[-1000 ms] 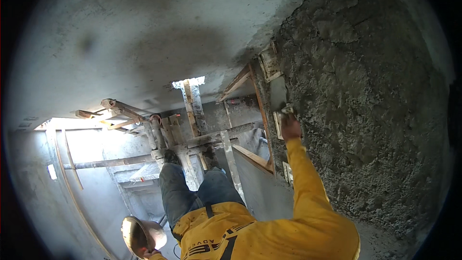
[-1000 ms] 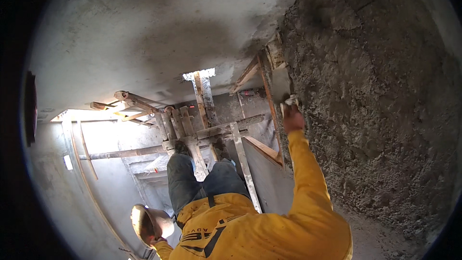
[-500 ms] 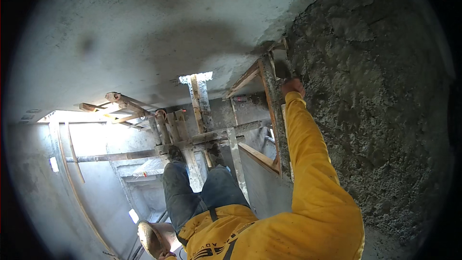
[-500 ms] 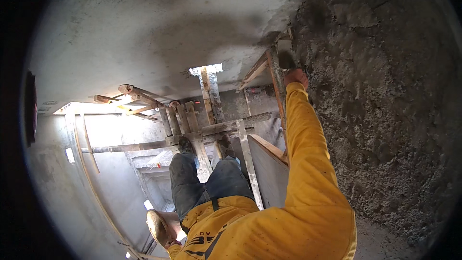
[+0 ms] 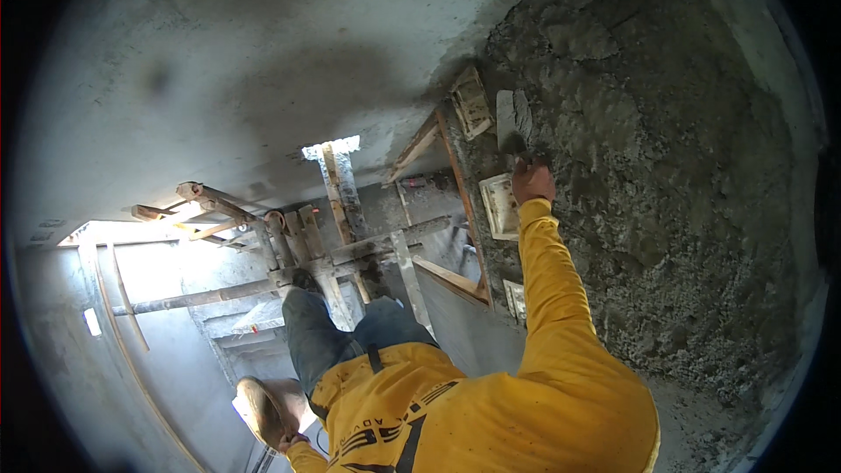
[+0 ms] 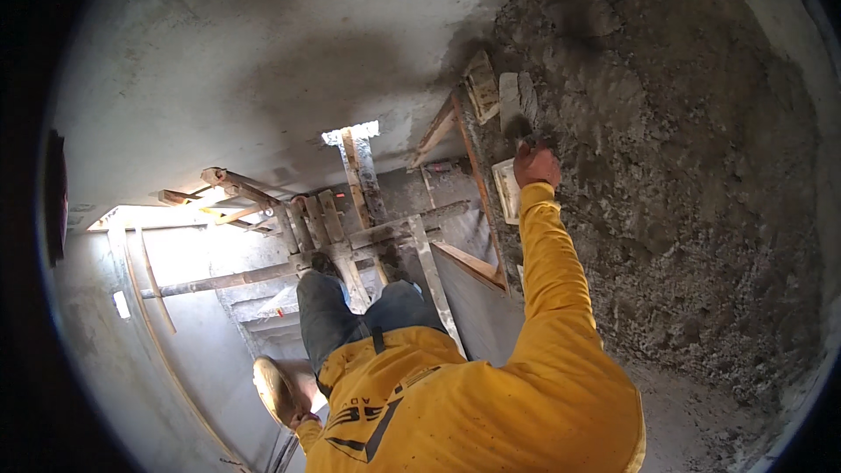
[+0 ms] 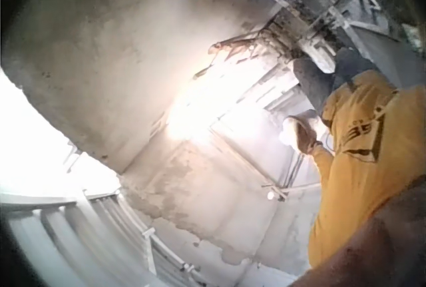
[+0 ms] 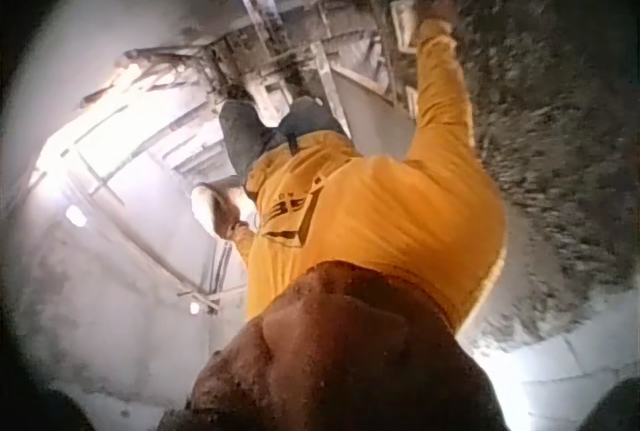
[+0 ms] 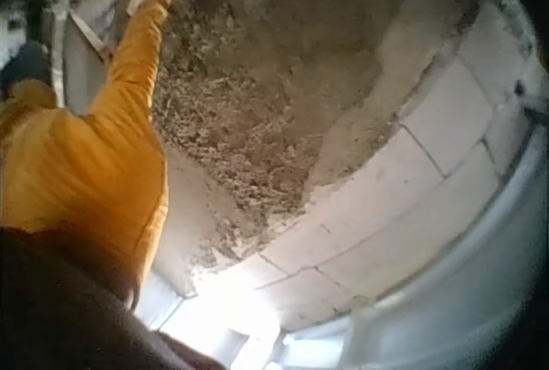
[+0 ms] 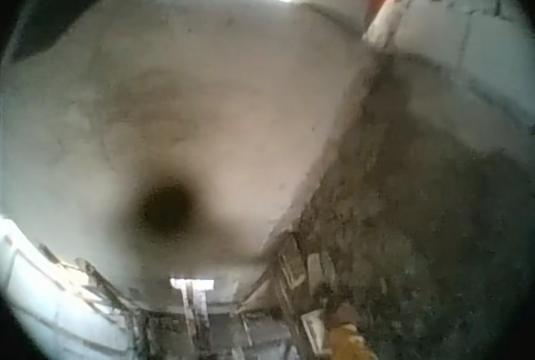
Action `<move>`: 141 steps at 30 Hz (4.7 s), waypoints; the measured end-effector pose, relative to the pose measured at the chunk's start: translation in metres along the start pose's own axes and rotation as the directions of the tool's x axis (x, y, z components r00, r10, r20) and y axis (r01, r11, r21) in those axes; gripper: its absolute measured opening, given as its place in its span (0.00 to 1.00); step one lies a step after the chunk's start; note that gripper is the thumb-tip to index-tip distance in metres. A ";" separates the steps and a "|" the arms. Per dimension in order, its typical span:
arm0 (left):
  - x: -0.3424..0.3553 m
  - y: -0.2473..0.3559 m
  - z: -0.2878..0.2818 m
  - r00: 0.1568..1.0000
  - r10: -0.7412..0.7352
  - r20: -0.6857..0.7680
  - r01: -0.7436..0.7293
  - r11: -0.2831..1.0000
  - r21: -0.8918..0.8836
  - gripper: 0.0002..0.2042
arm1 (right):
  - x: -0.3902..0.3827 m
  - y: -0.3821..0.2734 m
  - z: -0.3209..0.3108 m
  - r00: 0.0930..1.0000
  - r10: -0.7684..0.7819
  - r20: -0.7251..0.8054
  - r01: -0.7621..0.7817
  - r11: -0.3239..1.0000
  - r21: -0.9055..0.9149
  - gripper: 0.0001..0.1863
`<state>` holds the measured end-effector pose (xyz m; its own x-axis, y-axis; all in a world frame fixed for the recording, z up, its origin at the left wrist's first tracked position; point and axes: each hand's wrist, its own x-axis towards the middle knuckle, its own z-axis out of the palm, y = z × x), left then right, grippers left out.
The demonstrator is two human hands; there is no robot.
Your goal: The person scoops mortar from a bucket with a trowel and applies it onto the wall.
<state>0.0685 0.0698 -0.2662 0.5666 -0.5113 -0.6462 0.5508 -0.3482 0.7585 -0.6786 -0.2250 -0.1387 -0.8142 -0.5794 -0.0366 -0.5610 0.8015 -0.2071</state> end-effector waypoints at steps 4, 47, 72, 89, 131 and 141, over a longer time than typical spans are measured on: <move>-0.003 -0.014 0.003 0.999 -0.039 -0.029 0.040 0.999 0.034 0.28 | -0.018 0.013 -0.038 1.000 -0.018 -0.012 0.018 0.998 -0.068 0.23; -0.035 -0.033 -0.003 0.983 -0.059 -0.177 0.071 0.996 0.060 0.22 | 0.056 -0.099 0.020 0.519 -0.549 0.655 -0.034 0.753 0.657 0.14; -0.006 -0.016 0.023 0.987 -0.034 -0.160 0.046 0.997 0.070 0.19 | 0.175 -0.088 0.113 0.952 -0.145 0.271 0.234 0.913 -0.334 0.19; 0.033 -0.029 0.058 0.992 -0.095 -0.083 0.106 0.984 0.144 0.17 | 0.097 -0.115 -0.109 0.989 -0.107 -0.099 0.097 0.990 -0.098 0.24; 0.206 0.055 0.074 0.996 -0.078 0.050 0.005 0.585 0.811 0.11 | -0.064 -0.038 -0.219 0.976 0.068 -0.208 0.069 0.807 0.587 0.17; 0.163 0.141 0.228 0.980 0.138 0.141 -0.165 0.964 0.206 0.21 | -0.253 -0.064 -0.076 0.889 -0.267 0.373 0.105 0.910 0.401 0.19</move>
<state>0.0990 -0.2418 -0.2456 0.5448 -0.6603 -0.5169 0.3113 -0.4131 0.8558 -0.4482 -0.1186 -0.0417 -0.5182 -0.7841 -0.3416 -0.5364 0.6091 -0.5842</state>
